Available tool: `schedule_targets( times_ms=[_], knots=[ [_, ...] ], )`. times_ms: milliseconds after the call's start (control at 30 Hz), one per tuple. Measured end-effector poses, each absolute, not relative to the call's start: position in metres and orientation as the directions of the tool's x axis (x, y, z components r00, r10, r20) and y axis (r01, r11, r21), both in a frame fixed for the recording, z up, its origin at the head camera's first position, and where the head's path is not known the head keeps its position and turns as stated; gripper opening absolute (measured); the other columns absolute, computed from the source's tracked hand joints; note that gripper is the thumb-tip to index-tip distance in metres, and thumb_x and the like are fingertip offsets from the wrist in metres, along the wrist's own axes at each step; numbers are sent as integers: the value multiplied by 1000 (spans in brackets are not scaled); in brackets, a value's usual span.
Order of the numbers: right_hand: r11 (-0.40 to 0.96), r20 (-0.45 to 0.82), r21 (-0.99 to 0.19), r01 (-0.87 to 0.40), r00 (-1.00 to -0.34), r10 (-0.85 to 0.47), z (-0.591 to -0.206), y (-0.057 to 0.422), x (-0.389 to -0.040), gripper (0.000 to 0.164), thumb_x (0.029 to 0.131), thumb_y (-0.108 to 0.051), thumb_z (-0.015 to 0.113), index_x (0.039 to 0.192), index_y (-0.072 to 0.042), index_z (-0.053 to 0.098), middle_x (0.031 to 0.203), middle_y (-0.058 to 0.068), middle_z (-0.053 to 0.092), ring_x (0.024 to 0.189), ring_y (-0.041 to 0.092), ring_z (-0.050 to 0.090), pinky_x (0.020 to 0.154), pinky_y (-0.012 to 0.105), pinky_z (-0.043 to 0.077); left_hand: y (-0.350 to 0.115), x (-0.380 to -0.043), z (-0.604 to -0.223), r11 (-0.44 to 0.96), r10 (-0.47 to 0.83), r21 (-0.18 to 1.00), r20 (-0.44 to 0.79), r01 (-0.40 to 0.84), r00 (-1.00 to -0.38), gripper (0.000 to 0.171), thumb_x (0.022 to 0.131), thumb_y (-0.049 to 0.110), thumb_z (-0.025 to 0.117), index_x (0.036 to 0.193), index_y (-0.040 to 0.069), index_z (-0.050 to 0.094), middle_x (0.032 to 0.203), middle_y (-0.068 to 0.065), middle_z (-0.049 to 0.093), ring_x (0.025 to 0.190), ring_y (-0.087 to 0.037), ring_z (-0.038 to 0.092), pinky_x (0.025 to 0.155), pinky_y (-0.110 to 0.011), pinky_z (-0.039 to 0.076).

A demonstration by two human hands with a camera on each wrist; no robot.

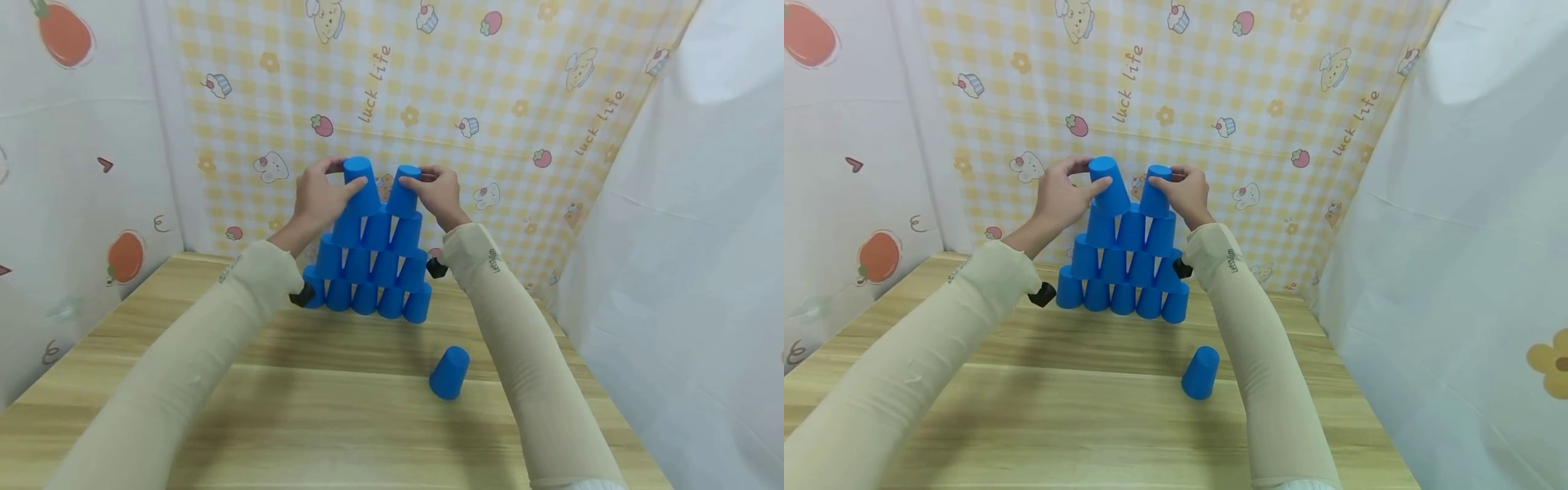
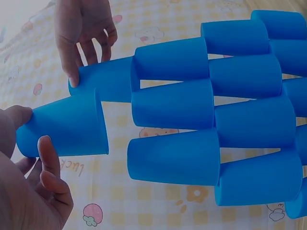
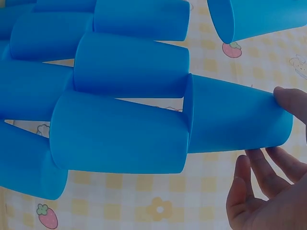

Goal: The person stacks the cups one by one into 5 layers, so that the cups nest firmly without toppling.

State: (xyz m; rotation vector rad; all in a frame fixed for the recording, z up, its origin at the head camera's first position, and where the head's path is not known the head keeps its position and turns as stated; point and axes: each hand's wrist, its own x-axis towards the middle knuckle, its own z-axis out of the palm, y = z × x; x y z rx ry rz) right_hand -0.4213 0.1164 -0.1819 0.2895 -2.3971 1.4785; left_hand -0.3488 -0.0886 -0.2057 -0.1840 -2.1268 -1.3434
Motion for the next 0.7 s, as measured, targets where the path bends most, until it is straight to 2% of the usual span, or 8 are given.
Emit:
schedule_targets(
  times_ms=[267,533,700],
  knots=[
    [453,351,-834,-314,-936,-2,-185,123,-422,63,86,-45,75,136,-12,57,131,6,62,116,21,62,99,37,51,-86,-358,-196,497,-197,772,545,397,-815,59,93,45,65,143,17,52,140,0,58,132,-17,51,113,-46,36],
    [458,333,-837,-299,-943,-5,-197,137,-414,69,86,-47,75,141,-13,51,140,4,57,125,22,56,101,41,49,-84,-368,-194,502,-208,785,517,363,-830,59,94,44,64,144,17,51,142,-1,57,131,-19,53,109,-44,41],
    [433,331,-845,-314,-943,-39,-207,150,-403,68,86,-45,75,141,-13,51,139,3,58,125,23,55,100,41,49,-84,-374,-196,496,-213,794,504,352,-837,59,94,44,65,145,17,51,142,-1,57,130,-20,53,109,-45,41]
  ],
)
